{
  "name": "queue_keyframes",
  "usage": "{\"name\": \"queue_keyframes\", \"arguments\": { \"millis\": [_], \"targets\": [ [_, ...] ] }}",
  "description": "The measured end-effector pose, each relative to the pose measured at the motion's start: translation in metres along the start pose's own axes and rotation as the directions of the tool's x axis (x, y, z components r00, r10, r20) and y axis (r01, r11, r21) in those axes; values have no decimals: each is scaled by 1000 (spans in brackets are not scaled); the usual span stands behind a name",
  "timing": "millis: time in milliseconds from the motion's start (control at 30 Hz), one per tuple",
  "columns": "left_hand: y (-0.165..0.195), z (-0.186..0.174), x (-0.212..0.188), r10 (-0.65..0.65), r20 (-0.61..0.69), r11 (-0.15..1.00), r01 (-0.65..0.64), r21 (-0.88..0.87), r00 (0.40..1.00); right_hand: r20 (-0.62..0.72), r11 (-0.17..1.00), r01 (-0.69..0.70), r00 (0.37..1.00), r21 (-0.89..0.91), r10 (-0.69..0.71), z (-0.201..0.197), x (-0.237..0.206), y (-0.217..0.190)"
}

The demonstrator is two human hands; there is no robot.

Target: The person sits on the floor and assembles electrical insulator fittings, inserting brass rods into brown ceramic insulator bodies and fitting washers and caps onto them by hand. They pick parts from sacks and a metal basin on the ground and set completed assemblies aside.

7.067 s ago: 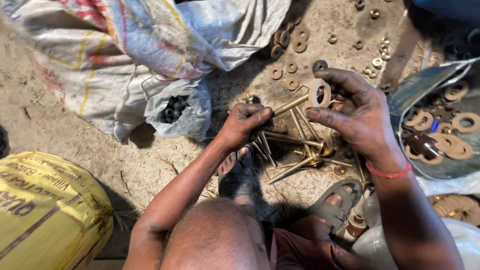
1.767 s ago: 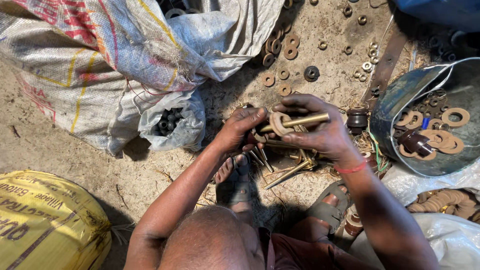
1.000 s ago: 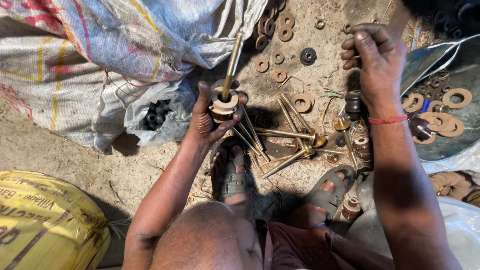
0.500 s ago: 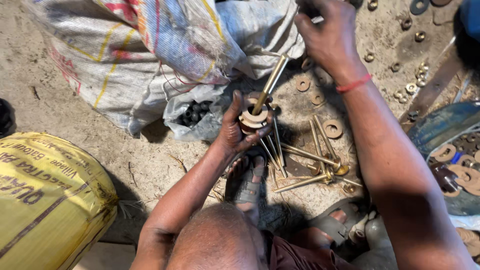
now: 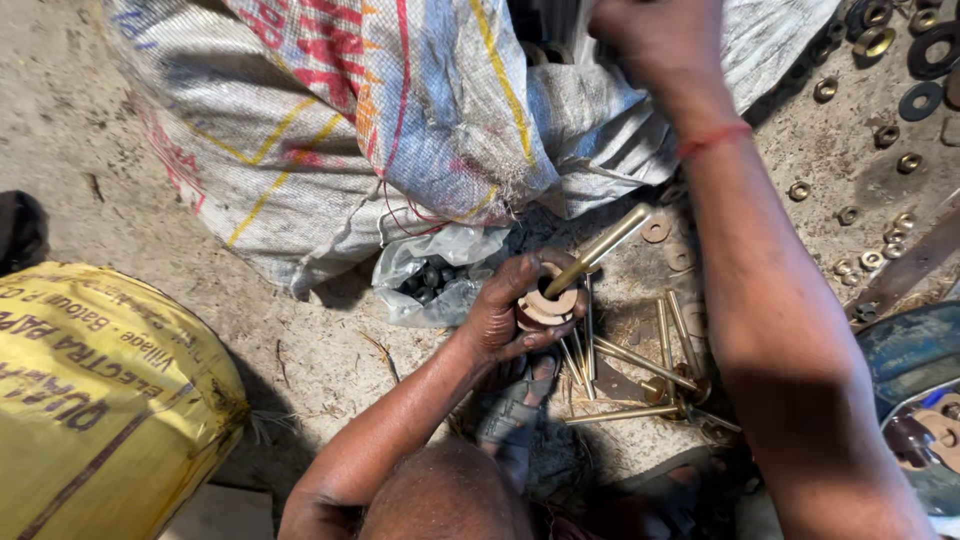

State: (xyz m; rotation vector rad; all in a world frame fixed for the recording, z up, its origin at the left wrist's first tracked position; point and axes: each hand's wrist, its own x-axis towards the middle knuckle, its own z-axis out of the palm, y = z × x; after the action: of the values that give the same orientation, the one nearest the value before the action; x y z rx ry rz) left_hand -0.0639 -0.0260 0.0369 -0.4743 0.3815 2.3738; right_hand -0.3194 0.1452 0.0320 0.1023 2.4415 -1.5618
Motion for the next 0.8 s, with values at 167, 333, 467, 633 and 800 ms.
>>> {"name": "queue_keyframes", "arguments": {
  "millis": [167,333,467,633,800],
  "targets": [
    [-2,19,10,-30,-185,993,51,106,982,111,350,-105,994,931,3,-70,-130,2],
    [-18,49,18,-44,-246,947,119,298,968,-36,367,25,999,930,23,-86,-199,21],
    [-34,61,15,-46,-284,933,143,331,958,-189,503,208,978,839,-91,-97,-228,7],
    [-46,61,19,-142,-98,943,165,289,985,92,709,123,962,694,-257,-119,-274,-10],
    [-58,60,26,-361,48,902,335,272,931,230,769,-16,958,639,-171,-133,-313,-1]
  ]
}}
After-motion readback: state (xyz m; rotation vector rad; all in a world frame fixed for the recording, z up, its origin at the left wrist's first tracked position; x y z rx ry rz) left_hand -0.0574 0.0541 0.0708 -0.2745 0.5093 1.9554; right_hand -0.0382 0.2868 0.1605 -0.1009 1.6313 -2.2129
